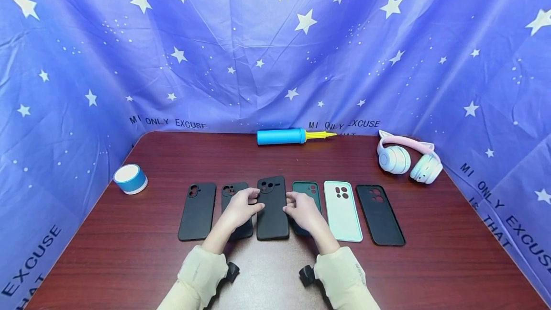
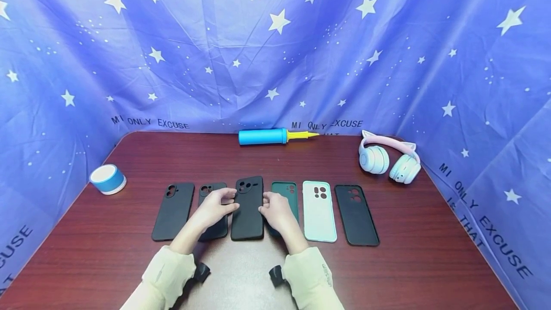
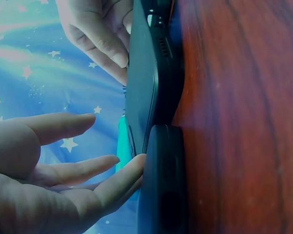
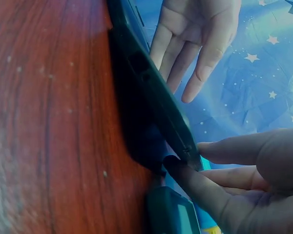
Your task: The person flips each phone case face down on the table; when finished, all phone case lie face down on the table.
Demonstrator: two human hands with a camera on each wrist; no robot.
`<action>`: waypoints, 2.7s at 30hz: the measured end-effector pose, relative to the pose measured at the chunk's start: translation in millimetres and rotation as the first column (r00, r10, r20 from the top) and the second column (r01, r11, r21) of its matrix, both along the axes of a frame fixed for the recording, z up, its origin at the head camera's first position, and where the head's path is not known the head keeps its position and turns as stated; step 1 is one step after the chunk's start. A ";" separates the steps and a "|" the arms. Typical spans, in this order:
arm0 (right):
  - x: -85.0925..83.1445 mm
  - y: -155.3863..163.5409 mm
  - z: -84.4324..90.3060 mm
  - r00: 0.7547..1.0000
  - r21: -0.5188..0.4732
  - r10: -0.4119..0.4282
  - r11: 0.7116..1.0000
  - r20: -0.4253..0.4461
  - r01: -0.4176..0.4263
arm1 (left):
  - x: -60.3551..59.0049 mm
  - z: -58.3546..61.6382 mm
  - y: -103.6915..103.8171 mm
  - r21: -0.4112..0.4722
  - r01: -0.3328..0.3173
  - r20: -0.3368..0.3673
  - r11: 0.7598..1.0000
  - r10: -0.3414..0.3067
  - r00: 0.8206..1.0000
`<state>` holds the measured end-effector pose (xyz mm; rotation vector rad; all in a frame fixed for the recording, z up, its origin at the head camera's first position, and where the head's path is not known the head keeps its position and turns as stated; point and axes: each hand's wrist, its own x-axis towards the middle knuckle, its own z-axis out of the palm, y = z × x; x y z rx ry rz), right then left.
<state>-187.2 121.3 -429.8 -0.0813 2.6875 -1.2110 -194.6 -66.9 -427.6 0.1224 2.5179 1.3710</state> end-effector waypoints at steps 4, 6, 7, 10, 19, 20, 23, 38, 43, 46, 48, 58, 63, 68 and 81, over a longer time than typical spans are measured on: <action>0.8 -1.4 0.2 1.000 0.015 0.000 1.000 -0.007 0.000 | -0.4 1.8 -1.6 -0.057 0.028 -0.017 0.998 -0.029 0.999; 1.6 -2.0 0.5 1.000 0.021 -0.002 1.000 -0.007 0.002 | -0.5 2.5 -2.3 -0.068 0.036 -0.016 0.997 -0.037 0.999; 1.8 -2.1 0.6 1.000 0.027 0.002 1.000 -0.010 -0.001 | -0.6 2.7 -2.5 -0.071 0.039 -0.015 0.997 -0.040 0.999; 2.3 -2.8 0.7 1.000 0.050 0.007 0.999 -0.018 -0.006 | -0.8 3.0 -3.2 -0.083 0.046 -0.008 0.996 -0.046 0.999; 6.0 -8.5 3.3 0.998 0.121 -0.012 0.992 -0.055 0.019 | -1.1 4.2 -4.7 -0.106 0.056 -0.008 0.993 -0.057 0.998; 6.5 -9.0 3.5 0.998 0.124 -0.011 0.992 -0.061 0.018 | -1.2 4.1 -4.8 -0.108 0.056 -0.009 0.993 -0.058 0.998; 7.5 -10.1 3.0 0.997 0.126 -0.001 0.992 -0.076 0.010 | -1.7 3.7 -5.5 -0.115 0.057 -0.014 0.992 -0.059 0.998; 6.9 -11.4 0.5 0.998 0.090 0.025 0.996 -0.058 -0.020 | -2.1 5.1 -8.2 -0.146 0.044 -0.027 0.988 -0.048 0.998; 7.4 -11.1 -0.6 0.997 0.071 0.034 0.997 -0.074 -0.029 | -2.4 5.8 -8.8 -0.157 0.034 -0.017 0.987 -0.037 0.999; 7.5 -11.2 -1.0 0.995 0.062 0.044 0.997 -0.089 -0.039 | -2.6 6.2 -8.9 -0.165 0.028 -0.014 0.986 -0.031 0.999; 7.9 -11.0 -0.9 0.994 0.058 0.049 0.997 -0.093 -0.044 | -2.4 6.4 -8.8 -0.171 0.025 -0.013 0.985 -0.027 1.000; 5.8 0.6 4.7 0.993 0.018 0.021 1.000 -0.119 -0.019 | -2.4 14.2 -5.6 -0.151 -0.017 -0.082 0.988 0.005 0.997; 4.0 13.9 8.0 0.989 -0.059 -0.018 0.998 -0.144 0.009 | -3.3 19.6 4.2 -0.080 -0.032 -0.137 0.996 0.021 0.990; 3.9 28.4 8.8 0.987 -0.114 -0.068 0.992 -0.148 0.051 | -4.6 20.7 17.3 0.007 -0.040 -0.173 0.999 0.040 0.984; 11.4 63.3 4.7 0.987 -0.060 -0.112 0.993 -0.115 0.105 | -0.8 9.2 56.6 0.122 0.017 -0.145 0.992 0.000 0.989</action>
